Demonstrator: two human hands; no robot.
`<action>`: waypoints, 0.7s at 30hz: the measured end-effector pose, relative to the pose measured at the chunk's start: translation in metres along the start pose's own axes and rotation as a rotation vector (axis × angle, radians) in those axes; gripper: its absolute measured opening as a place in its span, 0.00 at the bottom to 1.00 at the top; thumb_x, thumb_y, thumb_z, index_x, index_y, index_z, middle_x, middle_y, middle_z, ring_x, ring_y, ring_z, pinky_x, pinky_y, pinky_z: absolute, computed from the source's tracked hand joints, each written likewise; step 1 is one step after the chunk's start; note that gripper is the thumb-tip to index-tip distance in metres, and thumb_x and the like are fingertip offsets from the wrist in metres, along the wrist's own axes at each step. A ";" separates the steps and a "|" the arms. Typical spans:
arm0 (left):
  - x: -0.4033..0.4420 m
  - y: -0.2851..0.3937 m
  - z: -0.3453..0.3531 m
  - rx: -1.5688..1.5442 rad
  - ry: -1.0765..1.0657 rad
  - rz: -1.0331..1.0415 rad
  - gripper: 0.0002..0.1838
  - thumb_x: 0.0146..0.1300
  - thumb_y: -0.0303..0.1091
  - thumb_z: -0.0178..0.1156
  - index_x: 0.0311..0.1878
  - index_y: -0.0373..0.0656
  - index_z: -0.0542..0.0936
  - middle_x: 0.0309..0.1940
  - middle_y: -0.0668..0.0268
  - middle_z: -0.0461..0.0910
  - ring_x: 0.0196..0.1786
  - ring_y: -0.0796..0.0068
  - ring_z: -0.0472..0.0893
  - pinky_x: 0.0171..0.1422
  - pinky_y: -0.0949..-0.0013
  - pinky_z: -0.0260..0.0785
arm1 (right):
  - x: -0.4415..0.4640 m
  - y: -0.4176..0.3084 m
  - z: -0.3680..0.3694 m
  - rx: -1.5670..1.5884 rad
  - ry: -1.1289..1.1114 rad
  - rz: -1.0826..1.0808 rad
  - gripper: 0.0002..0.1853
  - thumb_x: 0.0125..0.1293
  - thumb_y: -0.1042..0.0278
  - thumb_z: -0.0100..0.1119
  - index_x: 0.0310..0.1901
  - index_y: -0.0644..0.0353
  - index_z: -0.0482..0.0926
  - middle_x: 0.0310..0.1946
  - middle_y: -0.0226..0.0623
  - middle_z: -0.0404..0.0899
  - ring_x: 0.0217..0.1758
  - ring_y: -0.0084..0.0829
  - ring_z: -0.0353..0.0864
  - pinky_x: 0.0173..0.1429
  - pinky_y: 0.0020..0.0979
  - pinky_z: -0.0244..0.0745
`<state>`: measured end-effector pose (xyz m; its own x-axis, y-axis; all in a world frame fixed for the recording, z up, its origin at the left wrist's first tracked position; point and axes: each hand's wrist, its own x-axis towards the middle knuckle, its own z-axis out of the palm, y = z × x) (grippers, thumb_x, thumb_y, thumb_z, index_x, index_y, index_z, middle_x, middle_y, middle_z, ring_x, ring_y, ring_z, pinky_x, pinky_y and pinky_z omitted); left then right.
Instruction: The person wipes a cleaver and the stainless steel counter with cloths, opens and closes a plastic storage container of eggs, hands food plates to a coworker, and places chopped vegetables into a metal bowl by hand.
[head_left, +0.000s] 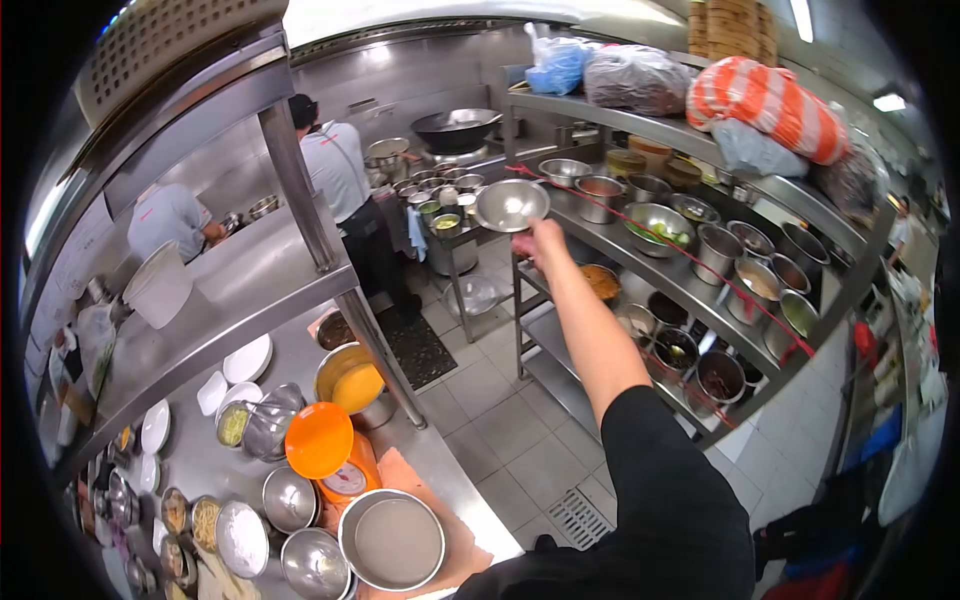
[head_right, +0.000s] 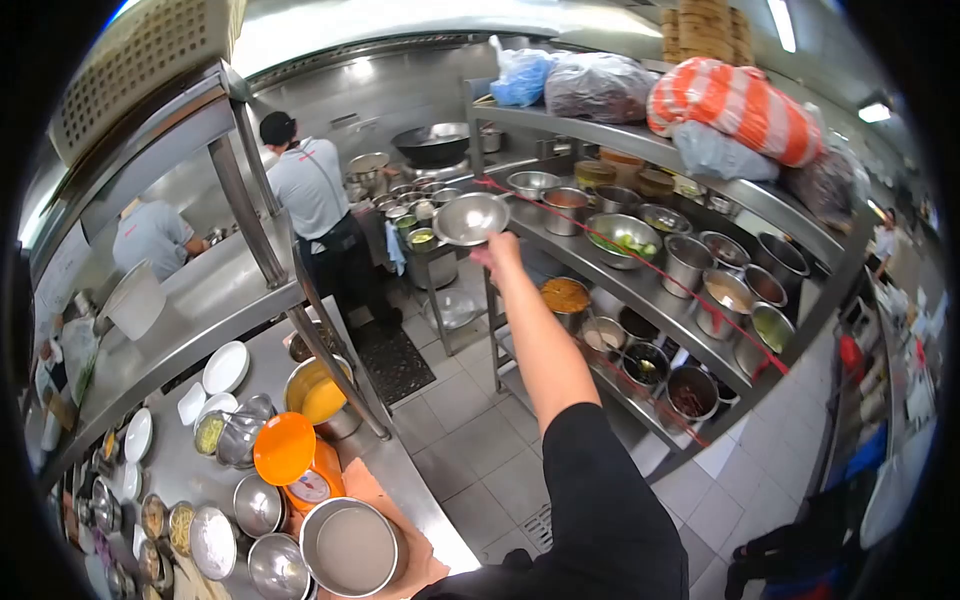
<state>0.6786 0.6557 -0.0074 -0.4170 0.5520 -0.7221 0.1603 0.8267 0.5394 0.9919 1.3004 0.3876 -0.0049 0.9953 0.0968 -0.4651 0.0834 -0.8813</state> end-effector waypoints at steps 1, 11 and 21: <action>-0.005 0.001 0.006 -0.029 0.020 -0.019 0.17 0.64 0.42 0.57 0.44 0.36 0.77 0.32 0.57 0.81 0.30 0.63 0.83 0.29 0.61 0.75 | 0.017 -0.010 0.001 -0.054 0.057 0.037 0.13 0.65 0.71 0.50 0.46 0.72 0.72 0.34 0.51 0.79 0.31 0.44 0.84 0.30 0.41 0.84; -0.057 -0.034 0.056 -0.195 0.145 -0.180 0.17 0.63 0.43 0.57 0.43 0.36 0.77 0.32 0.58 0.81 0.30 0.63 0.84 0.27 0.62 0.76 | 0.064 -0.039 0.008 0.136 -0.203 -0.134 0.19 0.68 0.67 0.53 0.57 0.63 0.65 0.45 0.46 0.77 0.43 0.42 0.83 0.41 0.38 0.84; -0.152 -0.204 0.101 -0.501 0.265 -0.334 0.17 0.63 0.43 0.58 0.43 0.36 0.77 0.32 0.58 0.81 0.29 0.64 0.84 0.25 0.62 0.76 | -0.302 0.051 0.005 0.320 -1.023 0.410 0.15 0.69 0.62 0.53 0.52 0.61 0.73 0.38 0.44 0.80 0.36 0.34 0.80 0.38 0.32 0.76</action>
<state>0.7994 0.4139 -0.0517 -0.5887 0.1758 -0.7890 -0.4256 0.7624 0.4874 0.9648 1.0039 0.3156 -0.8573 0.4262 0.2888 -0.4650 -0.4000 -0.7898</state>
